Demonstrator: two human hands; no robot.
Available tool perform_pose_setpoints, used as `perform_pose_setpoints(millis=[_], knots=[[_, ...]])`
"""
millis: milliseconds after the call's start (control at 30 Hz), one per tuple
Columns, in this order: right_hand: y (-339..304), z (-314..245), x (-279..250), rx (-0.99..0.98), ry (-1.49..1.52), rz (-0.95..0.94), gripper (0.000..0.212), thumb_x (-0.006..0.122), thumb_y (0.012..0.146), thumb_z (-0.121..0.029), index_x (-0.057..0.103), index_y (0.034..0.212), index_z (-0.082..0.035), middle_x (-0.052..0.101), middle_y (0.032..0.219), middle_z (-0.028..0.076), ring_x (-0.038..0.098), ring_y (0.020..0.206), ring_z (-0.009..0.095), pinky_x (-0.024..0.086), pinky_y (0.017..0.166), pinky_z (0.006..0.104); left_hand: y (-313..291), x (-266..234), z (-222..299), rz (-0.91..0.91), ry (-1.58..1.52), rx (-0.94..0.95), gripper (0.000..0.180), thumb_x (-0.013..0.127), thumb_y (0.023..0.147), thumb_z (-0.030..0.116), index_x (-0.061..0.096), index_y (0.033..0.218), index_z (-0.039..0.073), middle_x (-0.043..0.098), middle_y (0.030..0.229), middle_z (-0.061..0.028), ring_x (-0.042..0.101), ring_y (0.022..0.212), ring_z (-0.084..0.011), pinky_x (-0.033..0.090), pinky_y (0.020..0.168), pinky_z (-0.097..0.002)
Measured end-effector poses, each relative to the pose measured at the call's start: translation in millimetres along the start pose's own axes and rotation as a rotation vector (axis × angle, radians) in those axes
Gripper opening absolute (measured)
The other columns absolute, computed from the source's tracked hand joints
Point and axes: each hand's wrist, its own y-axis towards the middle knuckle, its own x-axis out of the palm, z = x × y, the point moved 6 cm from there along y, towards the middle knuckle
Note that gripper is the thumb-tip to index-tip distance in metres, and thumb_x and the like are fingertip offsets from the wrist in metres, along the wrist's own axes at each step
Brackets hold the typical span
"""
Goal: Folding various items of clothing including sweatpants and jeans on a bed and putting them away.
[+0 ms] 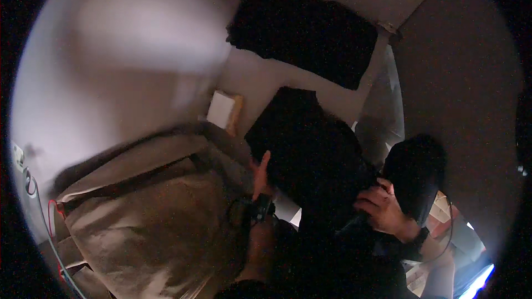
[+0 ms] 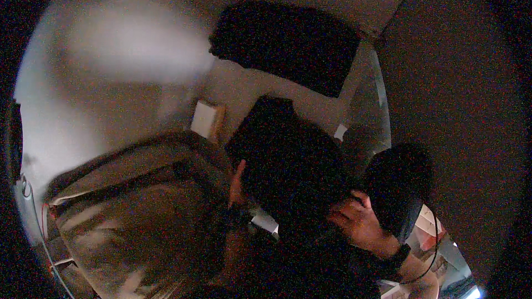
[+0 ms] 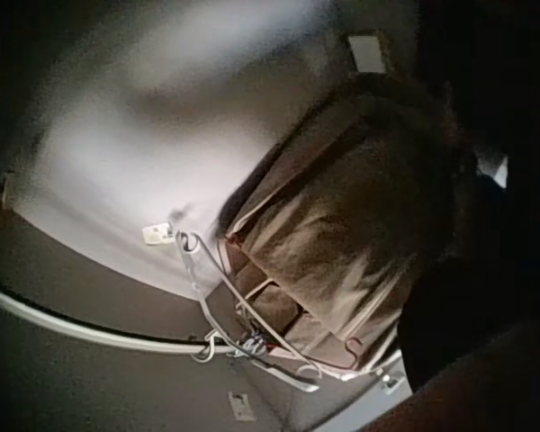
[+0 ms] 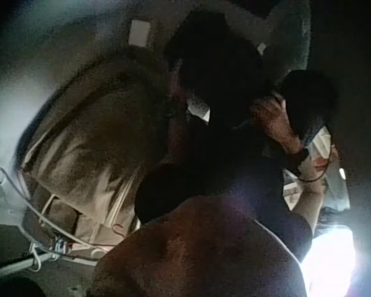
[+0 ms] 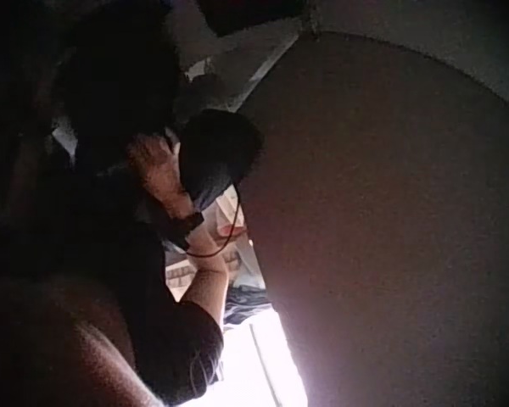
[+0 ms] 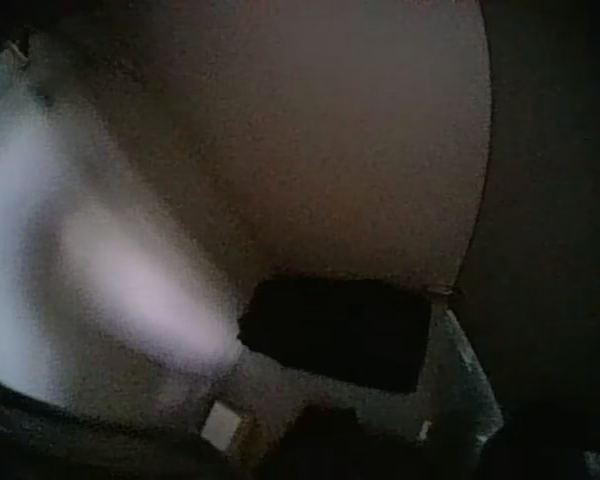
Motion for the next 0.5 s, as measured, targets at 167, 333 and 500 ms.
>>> perform_pose_setpoints(millis=[167,333,500], knots=[[-4.8,-1.8,-10.2,0.133,0.299,0.016,0.047,0.068,0.056,-0.014,0.058,0.102,-0.014,0.050,0.114,0.006,0.048,0.104,0.024,0.024,0.098,0.0506,-7.4,16.9,5.0,-0.048,-0.145,-0.201,0.057,0.067,0.072,0.027,0.044,0.121,0.010,0.049,0.117,-0.0101,0.048,0.106,-0.0235,0.040,0.089,-0.0376],[-7.5,-12.3,-20.8,0.248,0.366,0.289,0.049,0.069,0.058,-0.013,0.055,0.105,-0.008,0.048,0.113,0.011,0.046,0.105,0.029,0.027,0.098,0.0465,5.3,7.9,4.0,-0.145,-0.166,-0.057,0.049,0.066,0.072,0.022,0.049,0.117,0.011,0.050,0.115,-0.0096,0.051,0.100,-0.0232,0.043,0.086,-0.0337],[-50.1,7.2,-21.2,0.650,0.739,0.688,0.039,0.065,0.066,-0.004,0.053,0.103,-0.003,0.049,0.108,0.011,0.047,0.103,0.023,0.038,0.089,0.0315,-28.8,35.5,41.0,-0.341,0.510,0.632,0.037,0.063,0.076,0.020,0.054,0.108,0.003,0.056,0.106,-0.0088,0.054,0.096,-0.0225,0.042,0.088,-0.0326]])
